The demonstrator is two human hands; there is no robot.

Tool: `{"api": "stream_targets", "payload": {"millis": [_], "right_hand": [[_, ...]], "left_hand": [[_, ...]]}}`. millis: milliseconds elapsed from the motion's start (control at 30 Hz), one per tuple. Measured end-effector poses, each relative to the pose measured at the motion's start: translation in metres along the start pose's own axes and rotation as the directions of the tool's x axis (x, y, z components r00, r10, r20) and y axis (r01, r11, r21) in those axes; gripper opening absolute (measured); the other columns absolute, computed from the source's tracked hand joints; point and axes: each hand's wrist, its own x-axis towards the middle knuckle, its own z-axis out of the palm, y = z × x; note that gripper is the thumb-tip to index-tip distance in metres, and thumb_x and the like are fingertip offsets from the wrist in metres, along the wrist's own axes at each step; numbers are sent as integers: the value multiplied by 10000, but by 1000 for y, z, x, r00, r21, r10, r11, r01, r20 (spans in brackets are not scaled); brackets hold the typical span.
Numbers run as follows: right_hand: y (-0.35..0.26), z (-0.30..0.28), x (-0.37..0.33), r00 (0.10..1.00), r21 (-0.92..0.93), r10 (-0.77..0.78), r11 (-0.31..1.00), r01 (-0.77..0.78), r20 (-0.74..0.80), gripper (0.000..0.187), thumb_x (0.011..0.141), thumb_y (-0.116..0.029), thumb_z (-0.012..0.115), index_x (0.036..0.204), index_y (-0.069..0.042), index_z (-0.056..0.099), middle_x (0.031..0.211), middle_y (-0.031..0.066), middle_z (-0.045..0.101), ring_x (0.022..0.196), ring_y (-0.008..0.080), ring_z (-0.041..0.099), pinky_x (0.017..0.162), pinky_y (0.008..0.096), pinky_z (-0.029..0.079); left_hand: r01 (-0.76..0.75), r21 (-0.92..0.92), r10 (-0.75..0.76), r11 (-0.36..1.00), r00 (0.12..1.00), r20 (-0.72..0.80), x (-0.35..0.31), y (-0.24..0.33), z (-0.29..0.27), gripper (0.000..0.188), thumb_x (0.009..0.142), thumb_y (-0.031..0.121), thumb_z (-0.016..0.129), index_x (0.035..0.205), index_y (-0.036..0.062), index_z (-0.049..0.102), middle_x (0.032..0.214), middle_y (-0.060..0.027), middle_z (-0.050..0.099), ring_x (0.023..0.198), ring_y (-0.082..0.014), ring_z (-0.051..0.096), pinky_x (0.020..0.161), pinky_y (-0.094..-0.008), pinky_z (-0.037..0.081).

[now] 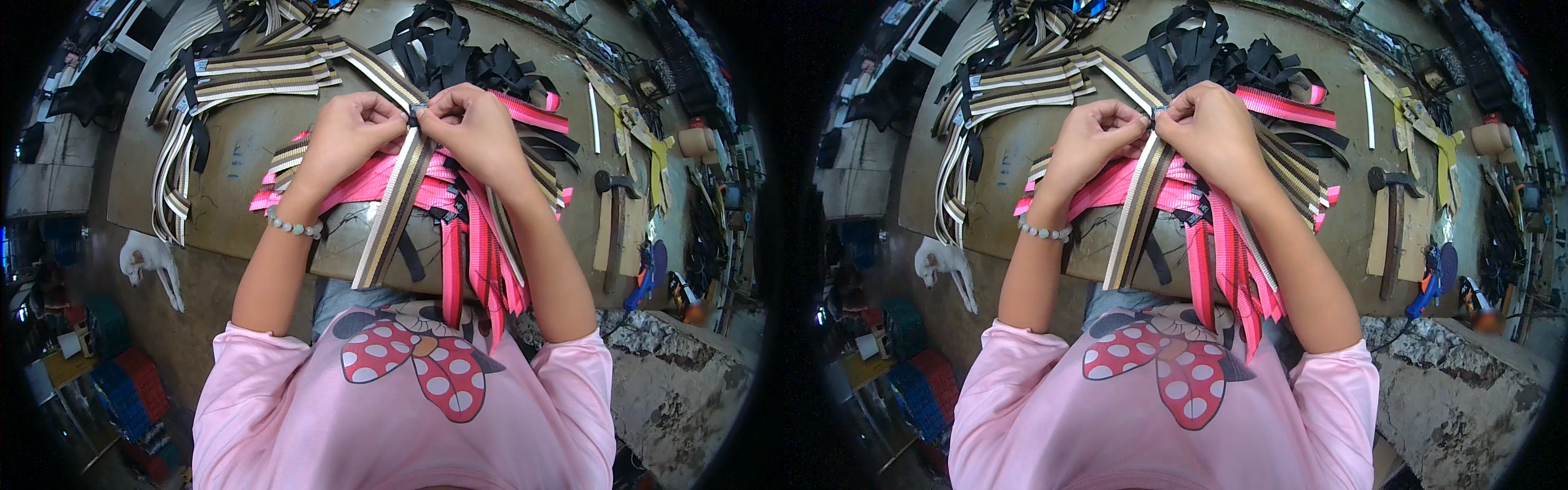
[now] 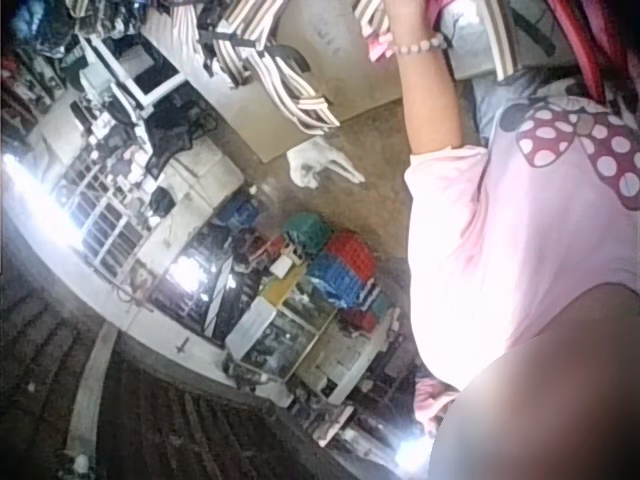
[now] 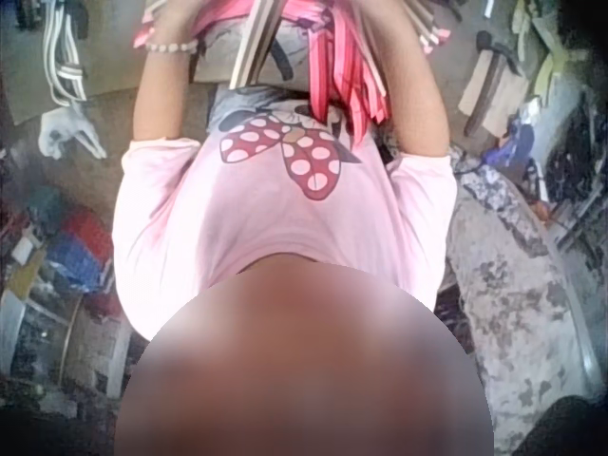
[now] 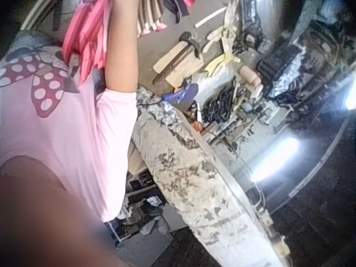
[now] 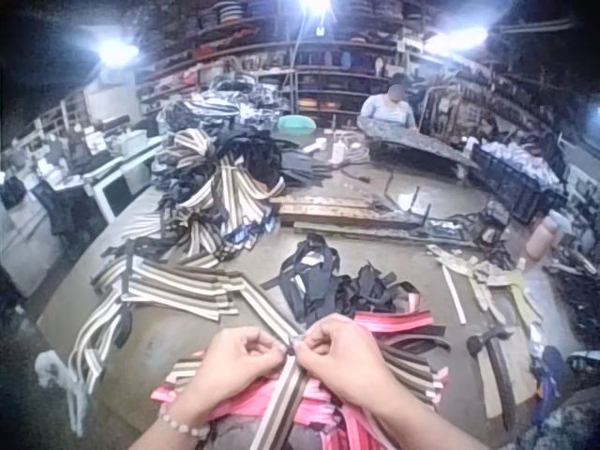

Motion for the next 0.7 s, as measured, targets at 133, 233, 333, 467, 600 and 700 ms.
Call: {"api": "stream_targets", "payload": {"millis": [133,233,333,467,600,700], "right_hand": [[-4,0,2,1000,-113,-27,993,28,11,270,707,-208,725,752,54,680,810,206,660,717,314,673,710,379,533],[-9,3,2,1000,-197,-23,980,23,5,275,703,-213,727,766,51,683,789,205,664,716,309,670,711,383,530],[-13,0,5,1000,-206,-18,978,22,24,280,743,-213,734,797,55,678,778,164,669,716,239,669,703,344,526],[-6,-23,10,974,350,160,914,-207,158,248,887,-186,698,919,55,650,871,78,679,817,134,666,782,258,529],[10,-38,11,980,383,90,911,-153,179,230,917,-184,673,974,36,638,922,73,678,878,117,662,853,252,526],[18,-38,11,977,246,87,960,-134,193,212,917,-174,674,971,27,633,919,69,680,875,112,660,853,247,521]], "left_hand": [[-24,12,24,1000,998,-57,-2,-3,1,157,810,67,674,847,-84,649,740,-108,688,652,-128,674,618,-245,564],[-28,41,31,999,997,-71,-2,-4,4,159,802,71,674,839,-82,649,734,-109,687,649,-127,673,618,-243,563],[-49,44,52,998,996,-68,-5,0,1,164,801,87,676,844,-70,652,729,-98,681,660,-115,667,604,-246,551],[-10,391,127,920,953,-274,-30,13,-27,229,810,175,645,865,-47,651,736,-143,681,671,-197,683,611,-323,535],[477,831,206,287,816,-540,-78,23,-77,400,823,345,520,841,-27,665,871,-261,661,845,-435,642,753,-490,504],[666,721,98,194,718,-689,-95,30,-95,331,836,291,583,930,-9,686,949,-239,668,891,-414,640,803,-483,499]]}}
